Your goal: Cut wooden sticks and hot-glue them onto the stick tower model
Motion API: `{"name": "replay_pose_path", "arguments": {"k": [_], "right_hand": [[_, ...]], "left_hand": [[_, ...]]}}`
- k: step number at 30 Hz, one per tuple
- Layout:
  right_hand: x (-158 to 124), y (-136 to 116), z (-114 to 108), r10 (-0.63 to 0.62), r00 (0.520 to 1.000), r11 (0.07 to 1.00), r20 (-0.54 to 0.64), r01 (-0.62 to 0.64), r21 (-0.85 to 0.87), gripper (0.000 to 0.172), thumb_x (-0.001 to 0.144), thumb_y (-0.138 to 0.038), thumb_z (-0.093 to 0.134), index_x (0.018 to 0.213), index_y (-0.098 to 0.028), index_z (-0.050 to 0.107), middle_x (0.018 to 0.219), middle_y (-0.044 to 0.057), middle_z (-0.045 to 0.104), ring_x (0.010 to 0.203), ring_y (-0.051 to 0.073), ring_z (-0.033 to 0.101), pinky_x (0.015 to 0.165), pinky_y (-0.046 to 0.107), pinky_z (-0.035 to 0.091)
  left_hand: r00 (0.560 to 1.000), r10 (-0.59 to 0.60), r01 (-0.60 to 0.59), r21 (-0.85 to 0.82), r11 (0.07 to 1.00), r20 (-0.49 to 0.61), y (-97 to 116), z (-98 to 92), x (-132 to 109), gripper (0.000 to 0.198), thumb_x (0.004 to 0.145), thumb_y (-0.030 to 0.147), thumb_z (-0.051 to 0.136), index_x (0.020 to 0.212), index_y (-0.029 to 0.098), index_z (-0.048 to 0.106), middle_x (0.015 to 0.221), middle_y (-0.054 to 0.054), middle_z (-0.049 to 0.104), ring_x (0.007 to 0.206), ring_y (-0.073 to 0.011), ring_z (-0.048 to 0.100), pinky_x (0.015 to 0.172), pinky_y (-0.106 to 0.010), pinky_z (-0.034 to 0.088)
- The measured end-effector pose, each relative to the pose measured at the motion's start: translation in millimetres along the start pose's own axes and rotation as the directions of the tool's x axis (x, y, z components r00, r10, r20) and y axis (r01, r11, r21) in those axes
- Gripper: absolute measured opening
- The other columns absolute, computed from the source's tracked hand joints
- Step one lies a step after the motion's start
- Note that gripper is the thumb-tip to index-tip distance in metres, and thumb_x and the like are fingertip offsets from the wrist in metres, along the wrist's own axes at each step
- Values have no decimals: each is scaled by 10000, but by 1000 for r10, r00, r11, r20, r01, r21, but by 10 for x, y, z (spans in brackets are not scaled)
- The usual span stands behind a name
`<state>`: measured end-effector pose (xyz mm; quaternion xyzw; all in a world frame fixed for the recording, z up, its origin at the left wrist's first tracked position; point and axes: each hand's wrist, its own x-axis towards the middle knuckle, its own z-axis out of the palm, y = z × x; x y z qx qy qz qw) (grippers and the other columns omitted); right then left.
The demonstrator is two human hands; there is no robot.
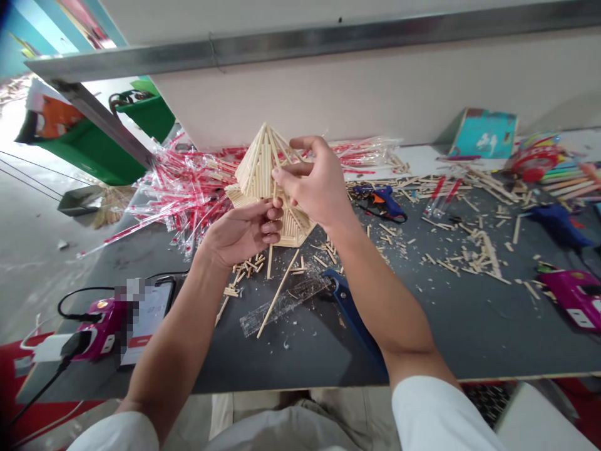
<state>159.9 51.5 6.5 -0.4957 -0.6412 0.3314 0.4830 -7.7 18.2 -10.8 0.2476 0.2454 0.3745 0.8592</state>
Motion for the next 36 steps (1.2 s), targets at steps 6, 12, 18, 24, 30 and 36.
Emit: {"name": "replay_pose_path", "arguments": {"k": [6,12,18,24,30,36], "right_hand": [[-43,-64,-181,-121,981,986,-154,101,-129,316,937,-487,660,1136,-241,651,954,91,748,744,212,699,560,341,561],[-63,-112,-371,-193,981,936,-10,181,-301,187,879,-383,737,932,-206,706,882,71,747,793,222,690,683,390,548],[-73,-108,-473,-11,992,777,122,85,-624,231,856,-394,708,937,-178,729,832,66,745,723,206,648,690,395,472],[-73,-69,-513,148,961,672,234,75,-737,280,820,-434,697,952,-188,691,860,72,732,717,211,626,642,375,448],[-100,-43,-571,338,832,560,441,199,-804,306,844,-500,677,783,-202,641,730,56,655,636,181,542,592,353,390],[-145,-120,-531,350,795,607,495,211,-767,390,825,-585,688,777,-203,631,727,51,643,641,181,552,586,348,390]], "left_hand": [[997,-79,79,89,993,-4,16,-38,1,65,912,200,683,929,143,659,718,40,487,525,-41,457,482,-173,381],[993,0,26,218,976,-117,-4,79,-71,77,885,193,694,933,134,679,739,32,522,525,-40,475,483,-171,406],[959,159,-87,288,954,-236,-81,189,-79,130,944,176,577,908,112,684,740,24,513,495,-38,490,437,-168,377],[965,123,-66,243,968,-230,-136,214,-52,142,916,213,644,981,111,720,767,27,530,484,-24,477,425,-162,371],[928,207,-154,187,970,-309,-190,296,-27,128,914,158,594,940,97,703,740,29,508,472,-26,437,411,-161,336],[929,232,-191,163,968,-290,-192,262,-7,146,927,144,575,969,86,702,751,27,519,481,-26,429,423,-162,347]]}}
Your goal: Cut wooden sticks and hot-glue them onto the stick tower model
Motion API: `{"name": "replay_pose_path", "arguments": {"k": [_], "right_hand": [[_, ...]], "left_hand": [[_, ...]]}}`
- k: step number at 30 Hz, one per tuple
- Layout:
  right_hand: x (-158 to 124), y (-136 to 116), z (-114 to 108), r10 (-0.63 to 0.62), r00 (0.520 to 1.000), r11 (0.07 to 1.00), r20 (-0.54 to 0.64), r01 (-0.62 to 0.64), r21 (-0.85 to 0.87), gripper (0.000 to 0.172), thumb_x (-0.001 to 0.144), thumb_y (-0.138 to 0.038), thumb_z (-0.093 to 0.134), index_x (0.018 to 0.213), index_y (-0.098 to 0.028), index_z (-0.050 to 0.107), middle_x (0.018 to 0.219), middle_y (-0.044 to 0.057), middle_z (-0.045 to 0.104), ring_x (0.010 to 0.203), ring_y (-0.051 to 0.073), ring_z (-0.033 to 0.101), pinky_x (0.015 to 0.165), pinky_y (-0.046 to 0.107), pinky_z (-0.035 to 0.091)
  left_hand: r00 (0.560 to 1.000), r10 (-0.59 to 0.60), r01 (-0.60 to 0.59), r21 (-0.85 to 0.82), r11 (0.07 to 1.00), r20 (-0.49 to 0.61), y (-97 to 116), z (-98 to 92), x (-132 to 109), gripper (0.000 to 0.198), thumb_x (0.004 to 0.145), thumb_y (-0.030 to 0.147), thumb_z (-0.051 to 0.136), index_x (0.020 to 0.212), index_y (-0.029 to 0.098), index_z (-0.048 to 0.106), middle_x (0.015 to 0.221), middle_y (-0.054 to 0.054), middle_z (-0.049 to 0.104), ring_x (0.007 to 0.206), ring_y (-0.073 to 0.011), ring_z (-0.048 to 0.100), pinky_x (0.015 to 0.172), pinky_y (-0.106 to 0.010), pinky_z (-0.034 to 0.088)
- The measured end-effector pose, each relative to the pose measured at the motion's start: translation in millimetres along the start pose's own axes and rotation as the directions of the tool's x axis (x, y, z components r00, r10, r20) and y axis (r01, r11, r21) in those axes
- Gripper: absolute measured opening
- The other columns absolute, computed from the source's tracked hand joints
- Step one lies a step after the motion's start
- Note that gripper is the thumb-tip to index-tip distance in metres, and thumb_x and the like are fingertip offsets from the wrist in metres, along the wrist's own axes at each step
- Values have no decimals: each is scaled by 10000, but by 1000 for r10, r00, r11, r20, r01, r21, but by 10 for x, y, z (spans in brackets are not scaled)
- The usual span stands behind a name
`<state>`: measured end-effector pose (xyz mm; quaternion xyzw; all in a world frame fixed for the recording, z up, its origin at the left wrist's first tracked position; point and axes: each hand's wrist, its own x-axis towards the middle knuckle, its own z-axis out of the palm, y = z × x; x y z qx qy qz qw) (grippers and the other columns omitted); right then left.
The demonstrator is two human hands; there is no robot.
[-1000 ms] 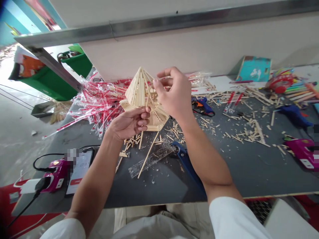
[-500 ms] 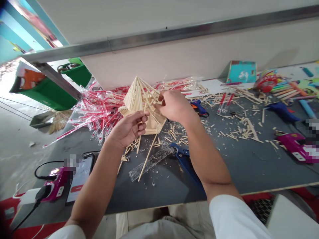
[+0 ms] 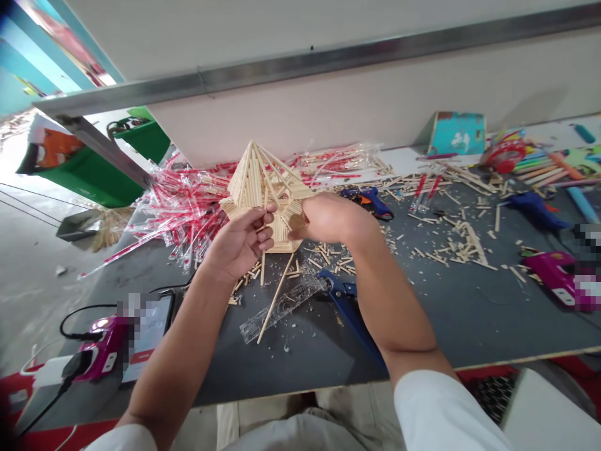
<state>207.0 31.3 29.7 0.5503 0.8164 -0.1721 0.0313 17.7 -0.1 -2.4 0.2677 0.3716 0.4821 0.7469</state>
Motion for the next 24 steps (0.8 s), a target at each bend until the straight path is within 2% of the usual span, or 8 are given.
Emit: {"name": "replay_pose_path", "arguments": {"k": [2,5,8,14,19,24], "right_hand": [[0,-62,22,-43,998,999,41,42,33,429,776,-623,732,799,-205,638,760,50,654,664,188,573,591,347,398],[27,-141,75,-53,999,998,7,53,23,350,771,-515,781,842,-197,653,829,59,671,710,190,595,618,343,408],[59,-174,106,-17,999,1000,-39,17,-8,280,773,-411,800,835,-188,643,849,66,674,728,192,596,623,341,404],[50,-173,62,35,996,997,-82,-41,-64,271,800,-349,811,927,-165,657,900,101,689,832,245,638,645,353,396],[98,-61,83,63,987,992,-147,-78,-95,285,822,-360,797,981,-168,659,976,121,705,888,272,658,656,361,399],[122,140,36,82,987,997,-139,-80,17,303,767,-425,811,910,-195,675,849,61,709,746,212,634,628,352,427]], "left_hand": [[1000,14,-14,-4,1000,-3,4,-18,14,147,926,140,575,973,84,702,748,26,520,486,-28,432,432,-166,358],[1000,19,-19,-3,1000,-4,3,-31,32,140,921,147,581,962,90,702,744,25,526,488,-31,437,439,-172,366],[1000,22,-22,2,1000,-1,-9,-19,40,136,923,156,584,957,97,702,746,25,527,488,-31,444,442,-172,367],[999,22,-22,-12,1000,-38,-71,69,-12,137,924,152,575,937,94,698,746,23,511,472,-25,427,429,-172,343],[998,39,-41,-43,998,-51,-192,159,-66,130,936,176,588,939,108,699,757,22,511,479,-29,425,436,-182,327],[991,129,-131,-80,988,-23,-324,172,-6,150,963,182,588,939,133,727,766,3,557,556,-48,488,523,-188,375]]}}
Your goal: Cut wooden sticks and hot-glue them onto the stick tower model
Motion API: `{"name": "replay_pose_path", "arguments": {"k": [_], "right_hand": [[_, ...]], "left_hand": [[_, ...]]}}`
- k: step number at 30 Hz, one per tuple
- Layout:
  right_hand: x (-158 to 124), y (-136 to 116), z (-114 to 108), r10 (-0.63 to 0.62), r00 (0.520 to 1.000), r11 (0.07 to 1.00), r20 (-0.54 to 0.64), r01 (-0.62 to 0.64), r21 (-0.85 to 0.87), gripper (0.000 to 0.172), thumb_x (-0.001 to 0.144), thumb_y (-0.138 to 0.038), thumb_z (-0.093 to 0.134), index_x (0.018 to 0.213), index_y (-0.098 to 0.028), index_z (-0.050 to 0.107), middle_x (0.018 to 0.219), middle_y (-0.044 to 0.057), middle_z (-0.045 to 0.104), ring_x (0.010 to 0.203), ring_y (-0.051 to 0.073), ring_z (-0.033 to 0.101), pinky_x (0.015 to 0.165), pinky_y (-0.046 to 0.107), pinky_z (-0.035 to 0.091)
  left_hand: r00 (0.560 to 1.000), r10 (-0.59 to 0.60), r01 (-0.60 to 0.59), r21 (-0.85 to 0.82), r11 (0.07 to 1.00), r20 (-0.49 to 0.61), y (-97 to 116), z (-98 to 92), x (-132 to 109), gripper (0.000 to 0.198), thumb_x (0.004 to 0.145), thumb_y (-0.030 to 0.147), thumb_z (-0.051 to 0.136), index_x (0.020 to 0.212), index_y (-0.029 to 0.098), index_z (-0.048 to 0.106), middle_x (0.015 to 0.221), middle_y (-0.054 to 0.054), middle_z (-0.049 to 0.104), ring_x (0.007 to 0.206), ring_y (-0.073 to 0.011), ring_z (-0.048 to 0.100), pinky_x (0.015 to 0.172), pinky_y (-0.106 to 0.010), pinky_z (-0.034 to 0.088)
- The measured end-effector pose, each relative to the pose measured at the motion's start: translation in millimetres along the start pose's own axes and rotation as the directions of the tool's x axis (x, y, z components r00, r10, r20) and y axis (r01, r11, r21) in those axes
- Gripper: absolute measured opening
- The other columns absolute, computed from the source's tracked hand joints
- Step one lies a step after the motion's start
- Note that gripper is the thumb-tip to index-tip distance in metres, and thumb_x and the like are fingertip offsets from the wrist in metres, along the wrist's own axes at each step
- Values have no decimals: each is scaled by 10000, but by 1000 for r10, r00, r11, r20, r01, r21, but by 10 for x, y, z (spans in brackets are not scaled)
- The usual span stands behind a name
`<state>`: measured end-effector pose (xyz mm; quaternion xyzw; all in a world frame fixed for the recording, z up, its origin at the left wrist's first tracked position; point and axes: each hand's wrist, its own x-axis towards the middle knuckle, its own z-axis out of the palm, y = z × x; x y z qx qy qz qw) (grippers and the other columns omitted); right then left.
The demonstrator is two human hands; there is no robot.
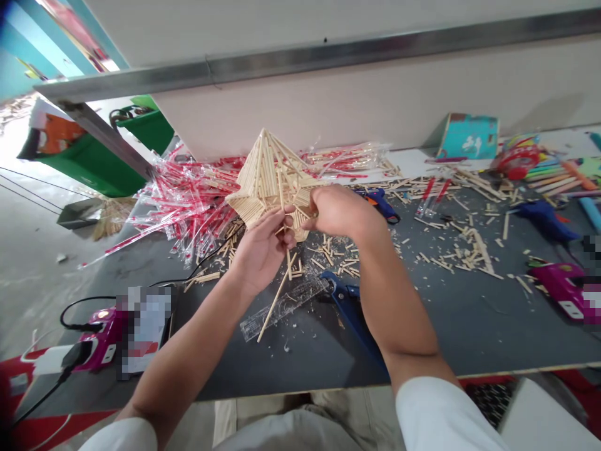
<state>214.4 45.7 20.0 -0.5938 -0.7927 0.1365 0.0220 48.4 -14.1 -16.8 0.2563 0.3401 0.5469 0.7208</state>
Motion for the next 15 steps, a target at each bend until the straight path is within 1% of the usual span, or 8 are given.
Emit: {"name": "replay_pose_path", "arguments": {"k": [1,3,5,6,7,10,12,15], "right_hand": [[-5,19,-28,11,998,999,-55,-8,49,287,773,-432,798,891,-197,682,835,54,712,731,203,632,632,353,438],[-13,18,-80,-1,966,981,-258,52,189,226,823,-404,746,883,-194,691,848,50,723,737,186,640,671,355,472],[1,-26,-100,-22,884,918,-467,202,341,174,875,-353,693,921,-186,686,900,54,732,775,174,653,727,352,508],[22,-58,-94,-25,849,871,-528,278,405,166,889,-339,680,951,-185,678,934,59,732,798,174,658,746,350,524],[51,-91,-77,-22,832,822,-554,331,464,173,894,-338,679,979,-188,670,962,64,728,817,178,663,752,349,538],[167,-164,9,25,861,712,-508,341,613,249,891,-400,701,1048,-215,643,1002,70,712,797,185,659,665,340,550],[233,-180,63,63,892,663,-447,298,687,325,883,-464,713,1095,-238,616,995,60,705,704,162,629,569,317,517],[284,-176,105,84,914,593,-396,274,757,395,869,-534,716,1117,-257,579,928,32,694,563,117,547,489,292,458]], "left_hand": [[1000,8,-8,-6,1000,15,-15,-16,22,152,966,176,588,937,137,732,769,-2,570,583,-53,510,550,-188,387],[999,4,-4,-18,1000,35,-24,-56,71,159,973,165,584,939,142,738,774,-7,588,624,-62,541,596,-191,408],[999,-16,17,-30,999,36,-4,-100,123,168,981,163,574,946,143,737,773,-7,597,639,-67,557,626,-199,423],[999,-33,34,-32,999,36,13,-119,147,171,984,161,568,947,143,734,767,-6,598,638,-70,559,633,-203,428],[998,-48,49,-33,998,37,32,-136,170,169,986,158,566,945,141,730,757,-5,595,633,-71,557,636,-205,430],[997,-56,57,-35,998,45,88,-170,222,149,985,151,578,946,135,721,739,0,582,622,-67,544,640,-200,433],[998,-46,48,-35,998,53,112,-179,237,141,989,150,584,964,131,721,744,1,580,627,-61,539,652,-192,435],[997,-40,42,-26,999,66,126,-176,239,156,1002,146,573,996,126,728,755,1,584,634,-56,538,663,-190,437]]}}
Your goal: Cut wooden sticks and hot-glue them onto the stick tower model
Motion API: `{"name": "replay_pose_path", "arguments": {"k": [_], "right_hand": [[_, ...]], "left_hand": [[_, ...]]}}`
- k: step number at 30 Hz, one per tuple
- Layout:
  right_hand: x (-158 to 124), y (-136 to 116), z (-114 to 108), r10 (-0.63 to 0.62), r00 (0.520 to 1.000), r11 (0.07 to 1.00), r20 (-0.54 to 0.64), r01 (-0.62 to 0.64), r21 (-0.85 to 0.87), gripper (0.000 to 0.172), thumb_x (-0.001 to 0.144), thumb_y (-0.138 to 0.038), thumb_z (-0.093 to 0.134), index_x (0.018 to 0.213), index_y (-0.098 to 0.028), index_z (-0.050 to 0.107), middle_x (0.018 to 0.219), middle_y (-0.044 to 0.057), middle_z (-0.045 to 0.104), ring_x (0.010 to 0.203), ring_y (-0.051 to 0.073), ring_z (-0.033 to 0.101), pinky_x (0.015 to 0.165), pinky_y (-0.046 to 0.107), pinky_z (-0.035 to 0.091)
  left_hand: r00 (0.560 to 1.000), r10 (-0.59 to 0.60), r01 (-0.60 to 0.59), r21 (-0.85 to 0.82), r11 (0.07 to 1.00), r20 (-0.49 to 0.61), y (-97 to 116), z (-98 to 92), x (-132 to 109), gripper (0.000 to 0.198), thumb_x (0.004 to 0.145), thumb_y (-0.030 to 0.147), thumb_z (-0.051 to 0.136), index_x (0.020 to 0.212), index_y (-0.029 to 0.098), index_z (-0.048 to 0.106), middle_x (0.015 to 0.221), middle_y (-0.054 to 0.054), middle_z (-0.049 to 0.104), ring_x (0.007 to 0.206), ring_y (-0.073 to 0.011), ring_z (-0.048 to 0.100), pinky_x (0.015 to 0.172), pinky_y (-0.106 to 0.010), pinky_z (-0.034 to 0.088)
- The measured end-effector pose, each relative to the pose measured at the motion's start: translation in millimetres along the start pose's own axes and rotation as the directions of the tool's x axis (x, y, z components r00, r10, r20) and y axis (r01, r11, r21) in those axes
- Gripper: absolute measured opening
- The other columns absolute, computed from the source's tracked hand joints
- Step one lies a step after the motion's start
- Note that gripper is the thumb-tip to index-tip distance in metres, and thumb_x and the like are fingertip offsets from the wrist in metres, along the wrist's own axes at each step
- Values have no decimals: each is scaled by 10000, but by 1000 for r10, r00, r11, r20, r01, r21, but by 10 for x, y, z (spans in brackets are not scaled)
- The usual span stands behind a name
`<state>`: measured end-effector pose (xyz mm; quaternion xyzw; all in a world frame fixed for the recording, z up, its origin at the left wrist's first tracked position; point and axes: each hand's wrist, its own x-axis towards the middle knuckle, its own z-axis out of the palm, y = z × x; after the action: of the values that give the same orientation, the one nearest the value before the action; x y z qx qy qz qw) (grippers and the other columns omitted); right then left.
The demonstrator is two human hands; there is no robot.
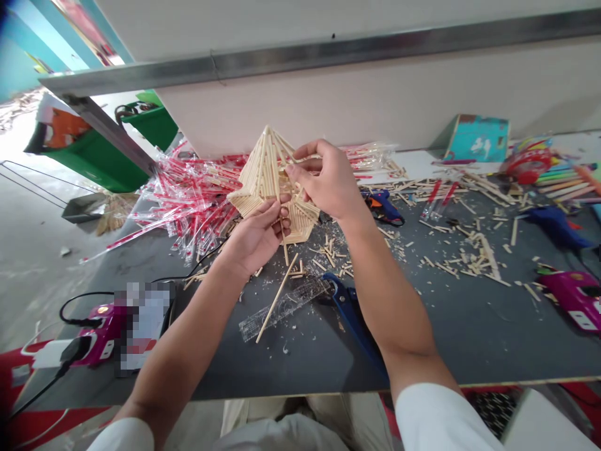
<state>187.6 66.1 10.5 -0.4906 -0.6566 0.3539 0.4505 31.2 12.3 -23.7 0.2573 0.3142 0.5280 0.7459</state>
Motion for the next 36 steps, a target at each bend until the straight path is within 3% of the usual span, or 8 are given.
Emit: {"name": "replay_pose_path", "arguments": {"k": [3,8,17,28,36], "right_hand": [[3,9,17,19,1000,999,18,-20,46,435,854,-573,707,1111,-256,557,880,20,683,518,104,505,458,284,418],[-4,2,76,58,998,998,27,-59,20,507,856,-648,648,1153,-255,525,1004,48,697,522,96,493,449,283,395],[14,8,144,46,997,994,59,-51,94,452,812,-569,710,1059,-237,527,836,22,650,494,100,463,452,300,395],[44,60,186,4,1000,991,25,-8,135,411,851,-512,682,1109,-244,507,943,37,682,529,103,501,493,313,453],[60,53,181,33,999,995,31,-36,97,410,863,-514,662,1132,-244,511,946,36,683,559,117,532,524,321,482]], "left_hand": [[1000,12,-12,-5,1000,5,-5,18,0,166,1010,136,561,998,119,726,757,0,586,629,-55,535,656,-188,431],[999,40,-40,-22,999,-3,-34,61,22,179,1027,123,526,959,103,690,751,3,588,611,-44,514,626,-170,405],[996,86,-85,-55,995,19,-102,49,96,162,1019,118,541,891,124,641,760,4,583,619,-45,520,639,-171,413],[994,105,-105,7,994,1,-93,69,126,165,1032,103,488,919,142,601,765,8,600,624,-50,549,667,-178,447],[993,115,-115,-20,993,-1,-131,83,158,98,986,137,597,891,149,618,771,0,611,627,-61,567,629,-188,443]]}}
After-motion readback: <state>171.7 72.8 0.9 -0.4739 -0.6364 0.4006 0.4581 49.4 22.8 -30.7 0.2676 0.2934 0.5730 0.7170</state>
